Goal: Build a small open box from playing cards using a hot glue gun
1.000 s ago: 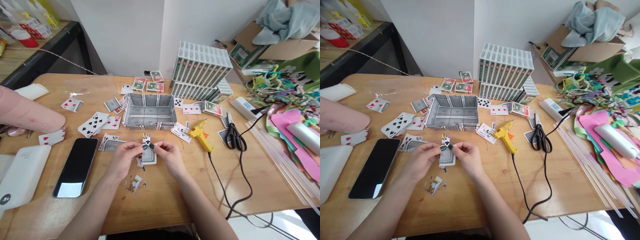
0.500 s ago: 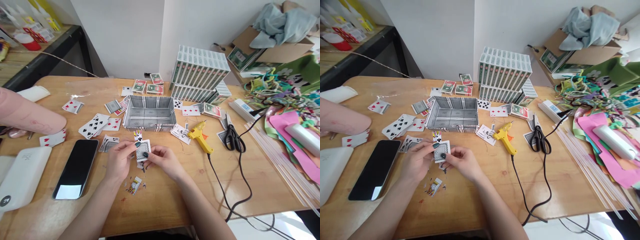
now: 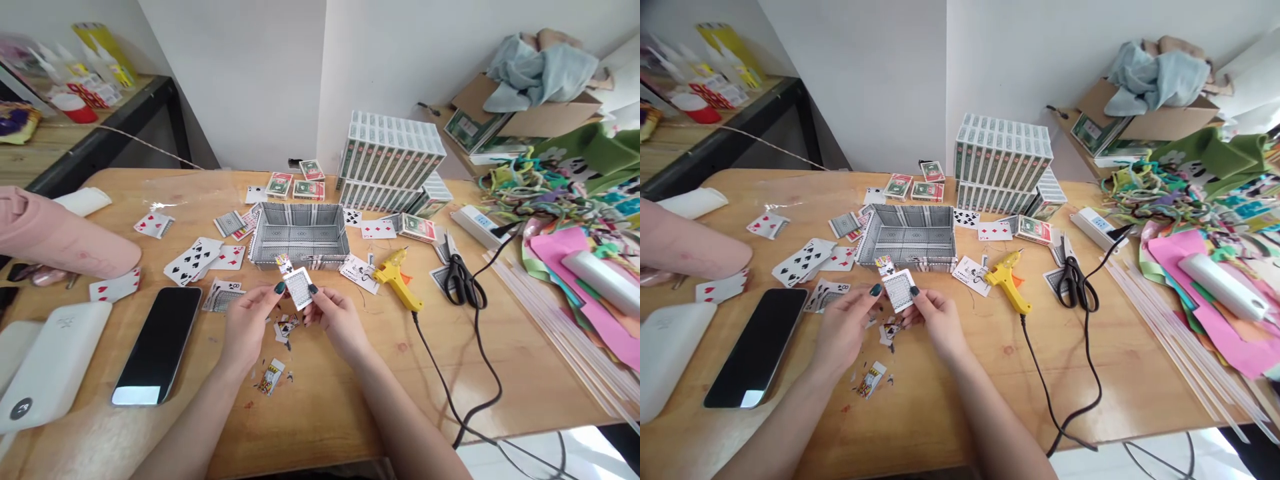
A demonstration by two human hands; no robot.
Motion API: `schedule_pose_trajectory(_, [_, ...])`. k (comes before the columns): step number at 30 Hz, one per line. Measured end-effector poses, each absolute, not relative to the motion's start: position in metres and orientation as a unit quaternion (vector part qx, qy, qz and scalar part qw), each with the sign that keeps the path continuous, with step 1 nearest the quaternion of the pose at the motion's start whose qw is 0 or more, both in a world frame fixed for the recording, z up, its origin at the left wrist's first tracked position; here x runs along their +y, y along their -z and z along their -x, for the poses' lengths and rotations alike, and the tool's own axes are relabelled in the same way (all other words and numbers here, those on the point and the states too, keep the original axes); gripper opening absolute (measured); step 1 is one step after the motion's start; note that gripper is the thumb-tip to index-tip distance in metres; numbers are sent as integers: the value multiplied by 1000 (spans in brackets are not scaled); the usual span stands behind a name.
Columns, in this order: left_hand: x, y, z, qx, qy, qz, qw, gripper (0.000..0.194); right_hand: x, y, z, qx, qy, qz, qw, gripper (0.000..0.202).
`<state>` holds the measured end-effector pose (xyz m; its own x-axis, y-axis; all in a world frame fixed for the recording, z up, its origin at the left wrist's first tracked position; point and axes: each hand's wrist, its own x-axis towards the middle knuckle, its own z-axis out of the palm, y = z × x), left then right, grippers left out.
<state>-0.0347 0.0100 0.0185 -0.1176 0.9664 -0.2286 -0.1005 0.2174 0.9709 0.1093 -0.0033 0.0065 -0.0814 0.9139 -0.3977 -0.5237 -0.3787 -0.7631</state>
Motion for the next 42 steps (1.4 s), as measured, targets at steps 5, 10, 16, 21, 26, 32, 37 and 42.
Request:
schedule_pose_trajectory(5, [-3, -28, 35, 512, -458, -644, 337, 7, -2, -8, -111, -168, -681, 461, 544, 33])
schedule_pose_trajectory(10, [-9, -32, 33, 439, -395, -804, 72, 34, -3, -9, -113, -184, -673, 502, 511, 31])
schedule_pose_trajectory(16, [7, -49, 42, 393, -336, -855, 40, 27, -4, -15, -115, -218, -710, 473, 474, 37])
schedule_pose_trajectory(21, [38, -77, 48, 430, -331, -831, 120, 21, -2, -18, -120, -256, -670, 490, 495, 37])
schedule_pose_trajectory(26, [72, -95, 49, 439, -257, -856, 92, 20, 0, -16, -123, -262, -631, 522, 511, 33])
schedule_pose_trajectory(32, [91, -95, 41, 415, -157, -893, 77, 24, 0, -16, -123, -282, -626, 523, 505, 34])
schedule_pose_trajectory(37, [93, -92, 35, 405, -118, -902, 92, 28, 0, -16, -124, -301, -631, 521, 489, 34])
schedule_pose_trajectory(42, [94, -96, 32, 426, -77, -896, 104, 24, 0, -12, -124, -356, -599, 534, 478, 34])
